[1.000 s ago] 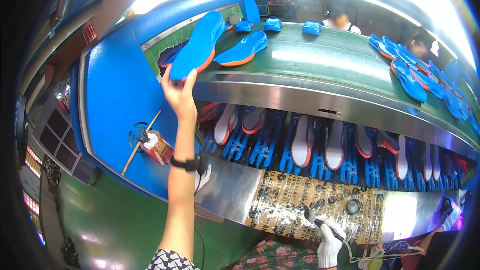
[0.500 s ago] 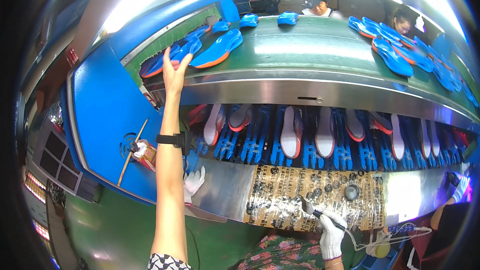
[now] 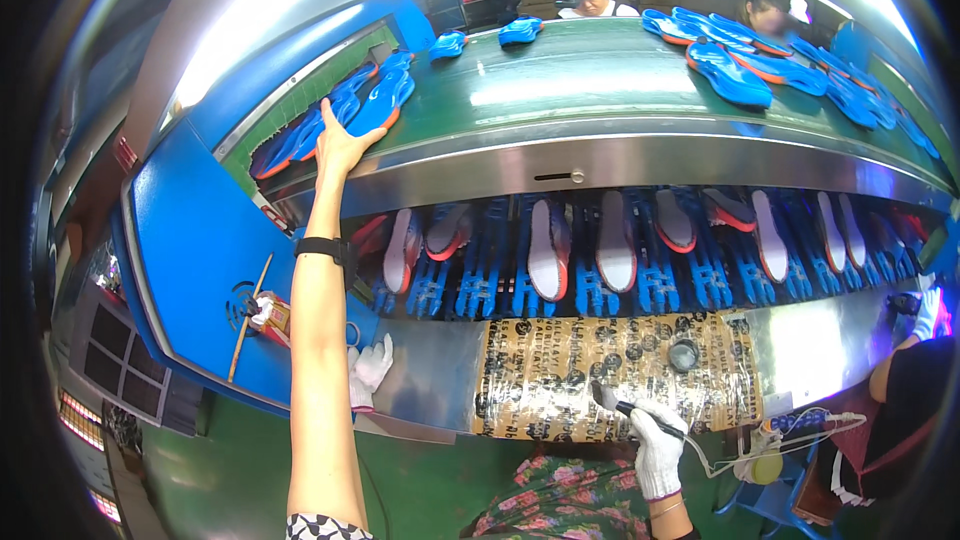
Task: Applying adhesive to the surface of blue shoe soles using a brush on a factory assembly line.
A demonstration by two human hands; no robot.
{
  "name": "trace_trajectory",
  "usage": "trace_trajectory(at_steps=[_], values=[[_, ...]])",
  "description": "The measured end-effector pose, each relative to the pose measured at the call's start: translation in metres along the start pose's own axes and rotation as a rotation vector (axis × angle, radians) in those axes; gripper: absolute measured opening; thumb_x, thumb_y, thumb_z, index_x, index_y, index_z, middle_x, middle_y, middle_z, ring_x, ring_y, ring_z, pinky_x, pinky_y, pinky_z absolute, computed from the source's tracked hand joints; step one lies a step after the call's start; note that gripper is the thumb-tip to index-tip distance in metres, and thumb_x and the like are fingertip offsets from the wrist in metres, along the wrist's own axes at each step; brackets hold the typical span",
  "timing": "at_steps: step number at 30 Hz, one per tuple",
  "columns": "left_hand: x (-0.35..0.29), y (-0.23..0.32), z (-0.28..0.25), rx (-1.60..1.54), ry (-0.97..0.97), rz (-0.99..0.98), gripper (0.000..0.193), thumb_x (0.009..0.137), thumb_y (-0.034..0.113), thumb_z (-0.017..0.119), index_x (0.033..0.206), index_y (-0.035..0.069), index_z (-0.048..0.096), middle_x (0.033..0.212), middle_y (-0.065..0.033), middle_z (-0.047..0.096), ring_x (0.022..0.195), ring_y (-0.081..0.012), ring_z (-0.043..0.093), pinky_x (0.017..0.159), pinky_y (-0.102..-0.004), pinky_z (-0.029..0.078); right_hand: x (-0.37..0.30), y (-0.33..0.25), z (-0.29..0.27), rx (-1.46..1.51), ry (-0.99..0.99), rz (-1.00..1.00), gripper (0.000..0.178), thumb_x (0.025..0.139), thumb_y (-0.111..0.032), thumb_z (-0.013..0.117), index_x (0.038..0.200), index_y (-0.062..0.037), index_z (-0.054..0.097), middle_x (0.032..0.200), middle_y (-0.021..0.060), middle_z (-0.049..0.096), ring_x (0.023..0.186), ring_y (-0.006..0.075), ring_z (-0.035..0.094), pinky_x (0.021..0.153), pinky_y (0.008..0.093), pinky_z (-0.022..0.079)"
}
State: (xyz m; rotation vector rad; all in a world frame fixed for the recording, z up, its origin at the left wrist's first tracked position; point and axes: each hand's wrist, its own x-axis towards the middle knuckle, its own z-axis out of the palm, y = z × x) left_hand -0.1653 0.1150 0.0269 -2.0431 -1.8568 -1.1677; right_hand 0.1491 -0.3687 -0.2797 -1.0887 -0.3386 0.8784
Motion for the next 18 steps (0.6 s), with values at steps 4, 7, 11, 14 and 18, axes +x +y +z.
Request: trace_trajectory(at_steps=[4,7,11,14,18], values=[[-0.002,0.013,0.001,0.28,0.124,-0.028,0.13,0.067,0.078,0.074,0.16,0.009,0.015,0.099,-0.0263,0.072,0.086,-0.0419,0.072,0.071,-0.0497,0.056,0.003,-0.011,-0.014,0.087,0.01,-0.03,0.02,0.083,0.007,0.071,0.103,0.0047,0.073,0.084,0.0075,0.071,0.066,0.0123,0.063,0.061,0.0243,0.051],[-0.014,0.029,0.024,0.348,0.346,-0.03,0.11,0.081,0.08,0.058,0.163,0.018,0.017,0.146,-0.0359,0.044,0.136,-0.0478,0.041,0.104,-0.0623,0.036,0.009,-0.015,-0.023,0.199,0.011,0.022,0.019,0.085,0.003,0.071,0.104,0.0043,0.071,0.086,0.009,0.072,0.066,0.0148,0.064,0.061,0.0253,0.052],[-0.052,0.126,0.057,0.033,0.27,0.464,0.094,0.079,0.055,0.076,0.154,0.013,0.038,0.141,-0.032,0.049,0.13,-0.0489,0.045,0.104,-0.0597,0.039,0.019,-0.019,-0.035,0.237,0.111,0.074,0.018,0.087,0.0,0.071,0.104,0.0028,0.072,0.088,0.0086,0.072,0.066,0.014,0.064,0.062,0.0247,0.052],[-0.093,0.237,0.075,-0.355,-0.09,0.709,0.099,0.077,0.052,0.08,0.155,0.009,0.037,0.132,-0.0282,0.059,0.123,-0.0456,0.053,0.107,-0.0533,0.04,0.017,-0.031,-0.037,0.221,0.136,0.071,0.017,0.087,-0.001,0.071,0.103,0.0024,0.072,0.088,0.0086,0.072,0.066,0.0133,0.064,0.062,0.0245,0.052],[-0.127,0.367,0.102,-0.691,-0.439,0.727,0.106,0.081,0.059,0.076,0.158,0.003,0.029,0.15,-0.0327,0.044,0.139,-0.0448,0.045,0.116,-0.0474,0.035,0.013,-0.033,-0.039,0.25,0.129,0.021,0.015,0.087,-0.001,0.071,0.102,0.0024,0.072,0.089,0.0066,0.071,0.069,0.0126,0.063,0.065,0.0243,0.05]])
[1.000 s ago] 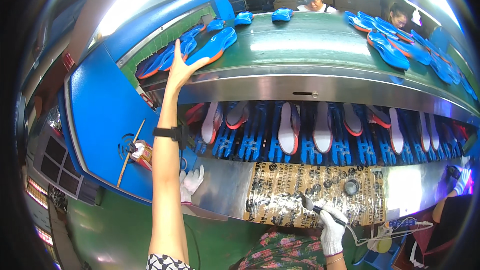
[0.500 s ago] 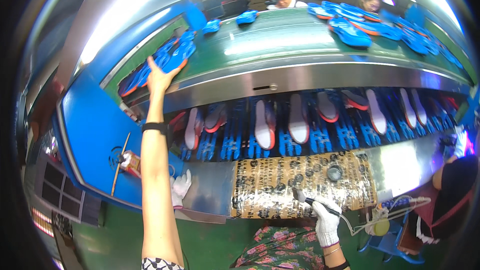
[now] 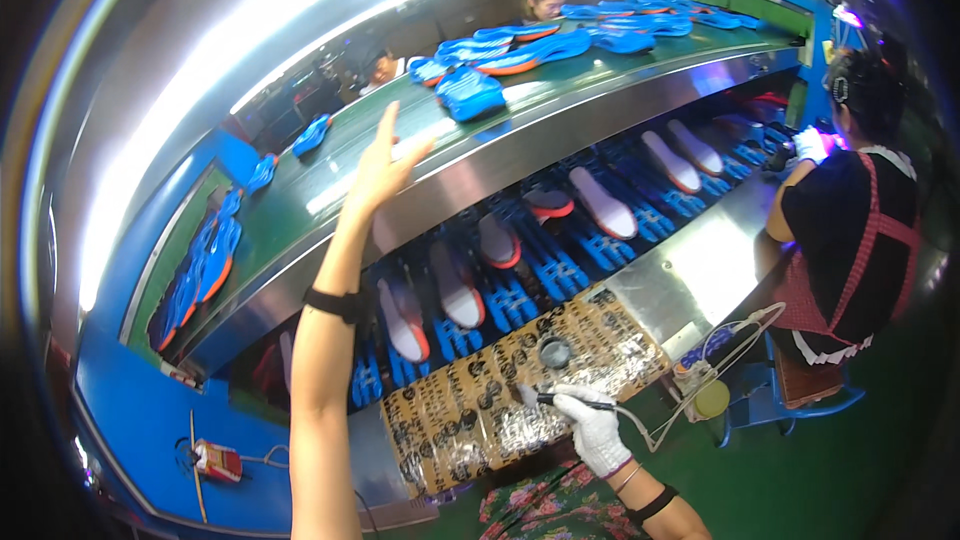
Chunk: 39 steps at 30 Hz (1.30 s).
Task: Applying adhesive to the surface of blue shoe soles using a brush on a factory assembly line.
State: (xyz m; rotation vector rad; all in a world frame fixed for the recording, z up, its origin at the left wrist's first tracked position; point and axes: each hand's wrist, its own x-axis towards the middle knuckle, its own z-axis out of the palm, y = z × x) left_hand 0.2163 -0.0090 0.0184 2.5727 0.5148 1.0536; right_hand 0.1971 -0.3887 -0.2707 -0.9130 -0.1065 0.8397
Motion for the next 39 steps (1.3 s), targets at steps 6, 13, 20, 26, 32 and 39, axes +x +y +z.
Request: trace_trajectory(at_steps=[6,13,20,26,32,39], values=[[0.05,0.022,0.052,-0.122,-0.096,-0.13,0.067,0.08,0.048,0.082,0.127,0.007,0.058,0.131,-0.031,0.06,0.12,-0.0424,0.06,0.101,-0.047,0.046,0.004,0.004,-0.015,0.019,-0.033,-0.021,0.019,0.088,-0.002,0.072,0.107,0.0018,0.073,0.092,0.0054,0.073,0.071,0.0099,0.063,0.064,0.0222,0.048],[-0.008,-0.023,-0.018,-1.16,0.153,-0.011,0.032,0.1,0.027,0.067,0.122,0.006,0.054,0.119,-0.0065,0.058,0.113,-0.0232,0.06,0.098,-0.0507,0.053,0.001,-0.015,-0.013,0.102,-0.028,0.006,0.018,0.089,0.002,0.067,0.106,0.0005,0.072,0.091,0.0042,0.071,0.075,0.0104,0.063,0.067,0.024,0.05],[-0.185,-0.011,-0.054,-0.54,0.551,-0.093,0.026,0.095,0.008,0.068,0.118,0.004,0.056,0.119,-0.0076,0.052,0.104,-0.0148,0.057,0.093,-0.0283,0.047,0.011,-0.028,-0.005,0.15,-0.054,-0.045,0.017,0.092,-0.002,0.068,0.108,0.001,0.073,0.091,0.0033,0.071,0.073,0.009,0.061,0.066,0.0223,0.048],[-0.285,-0.018,-0.022,-1.167,0.471,-0.604,0.062,0.086,0.01,0.071,0.142,0.002,0.046,0.12,-0.0158,0.063,0.107,-0.0273,0.066,0.095,-0.0407,0.054,0.013,-0.042,0.011,0.135,-0.179,-0.125,0.021,0.09,-0.004,0.069,0.109,0.0002,0.072,0.103,0.0067,0.073,0.075,0.0087,0.06,0.069,0.0206,0.047],[-0.406,0.0,0.054,-1.524,0.14,-0.82,0.077,0.074,0.03,0.07,0.137,-0.008,0.049,0.119,-0.0245,0.064,0.109,-0.0368,0.065,0.098,-0.046,0.053,-0.01,-0.062,0.038,0.046,-0.305,-0.108,0.021,0.089,0.001,0.069,0.111,0.002,0.072,0.105,0.0077,0.073,0.087,0.0114,0.066,0.076,0.0234,0.052],[-0.463,0.061,0.121,-1.871,-0.025,-0.954,0.09,0.088,0.059,0.059,0.155,0.005,0.032,0.152,-0.0178,0.045,0.138,-0.038,0.047,0.116,-0.0531,0.037,-0.027,-0.058,0.073,-0.555,-0.48,-0.494,0.021,0.075,0.002,0.081,0.095,-0.0014,0.075,0.102,0.0144,0.076,0.094,0.023,0.072,0.085,0.0359,0.056]])
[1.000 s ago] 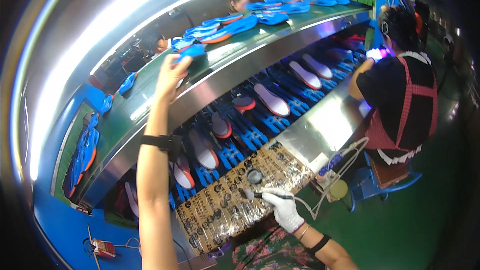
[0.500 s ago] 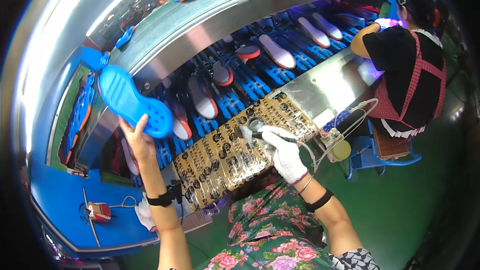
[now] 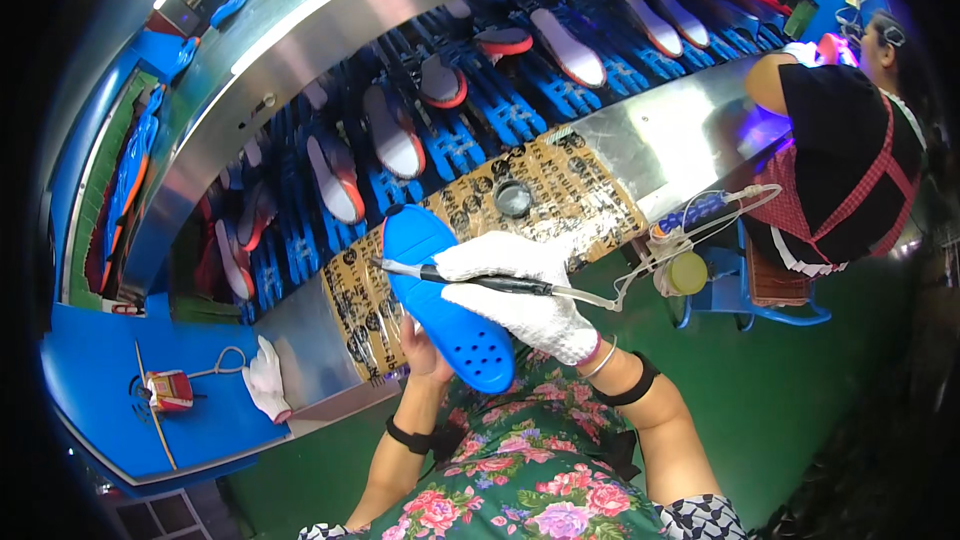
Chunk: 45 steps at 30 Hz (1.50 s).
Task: Applying adhesive to the surface of blue shoe soles using a brush on a factory assembly line.
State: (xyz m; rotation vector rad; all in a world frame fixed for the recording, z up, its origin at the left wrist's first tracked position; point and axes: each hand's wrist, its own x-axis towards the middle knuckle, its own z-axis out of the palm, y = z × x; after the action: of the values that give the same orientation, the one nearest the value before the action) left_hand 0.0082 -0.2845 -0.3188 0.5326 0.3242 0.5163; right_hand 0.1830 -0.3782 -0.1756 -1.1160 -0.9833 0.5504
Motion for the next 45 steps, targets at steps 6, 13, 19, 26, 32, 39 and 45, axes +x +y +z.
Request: trace_trajectory(at_steps=[6,13,19,26,32,39,45], values=[[0.015,0.003,0.053,-0.078,0.096,0.073,0.094,0.094,0.082,0.022,0.16,0.014,0.026,0.157,-0.0119,0.041,0.142,-0.0334,0.041,0.119,-0.0511,0.033,0.005,0.001,-0.005,-0.207,-0.039,-0.224,0.019,0.073,0.001,0.082,0.091,-0.0021,0.076,0.096,0.0139,0.077,0.09,0.0238,0.072,0.081,0.0356,0.057],[0.014,0.0,0.079,-0.098,0.247,0.12,0.094,0.094,0.083,0.021,0.157,0.013,0.031,0.151,-0.012,0.046,0.136,-0.031,0.047,0.113,-0.0482,0.04,0.016,0.004,-0.004,-0.413,0.02,-0.411,0.021,0.075,-0.002,0.082,0.094,-0.003,0.076,0.094,0.0136,0.076,0.087,0.0262,0.073,0.078,0.0369,0.057],[0.009,-0.016,0.073,0.188,0.196,0.134,0.101,0.09,0.086,0.019,0.159,0.013,0.025,0.159,-0.0101,0.037,0.144,-0.0315,0.039,0.119,-0.0475,0.033,0.01,-0.006,0.0,-0.723,-0.123,-0.578,0.035,0.074,-0.003,0.076,0.109,-0.0043,0.075,0.103,0.0138,0.074,0.09,0.0314,0.071,0.079,0.041,0.056],[0.0,-0.014,0.05,0.059,0.167,0.123,0.105,0.089,0.088,0.017,0.158,0.011,0.026,0.154,-0.0147,0.044,0.139,-0.0318,0.046,0.115,-0.0489,0.039,-0.009,0.006,0.008,-0.453,-0.019,-0.415,0.022,0.076,0.001,0.078,0.097,-0.0068,0.075,0.097,0.0114,0.074,0.083,0.0259,0.071,0.075,0.0379,0.056],[-0.007,-0.02,-0.011,0.211,0.175,0.026,0.11,0.084,0.092,0.02,0.157,0.011,0.027,0.151,-0.0137,0.046,0.136,-0.032,0.048,0.114,-0.0476,0.039,-0.023,0.011,0.018,-0.403,-0.259,-0.491,0.03,0.075,0.0,0.076,0.105,-0.0048,0.076,0.104,0.0137,0.075,0.091,0.0299,0.071,0.08,0.0395,0.056],[0.009,-0.001,0.006,0.071,0.186,0.098,0.107,0.087,0.09,0.027,0.151,0.005,0.036,0.145,-0.0194,0.051,0.134,-0.0348,0.052,0.114,-0.0499,0.041,-0.019,0.023,0.006,-0.524,-0.182,-0.58,0.032,0.074,-0.005,0.078,0.107,-0.0075,0.076,0.104,0.0114,0.075,0.089,0.0284,0.071,0.078,0.0386,0.057],[0.006,-0.003,-0.016,-0.003,0.098,0.114,0.113,0.08,0.095,0.034,0.144,0.002,0.046,0.131,-0.0183,0.061,0.115,-0.0327,0.063,0.102,-0.048,0.051,-0.019,0.023,-0.007,-0.26,-0.169,-0.35,0.026,0.077,-0.008,0.079,0.102,-0.0081,0.077,0.096,0.0103,0.075,0.087,0.0279,0.072,0.078,0.0385,0.057]])
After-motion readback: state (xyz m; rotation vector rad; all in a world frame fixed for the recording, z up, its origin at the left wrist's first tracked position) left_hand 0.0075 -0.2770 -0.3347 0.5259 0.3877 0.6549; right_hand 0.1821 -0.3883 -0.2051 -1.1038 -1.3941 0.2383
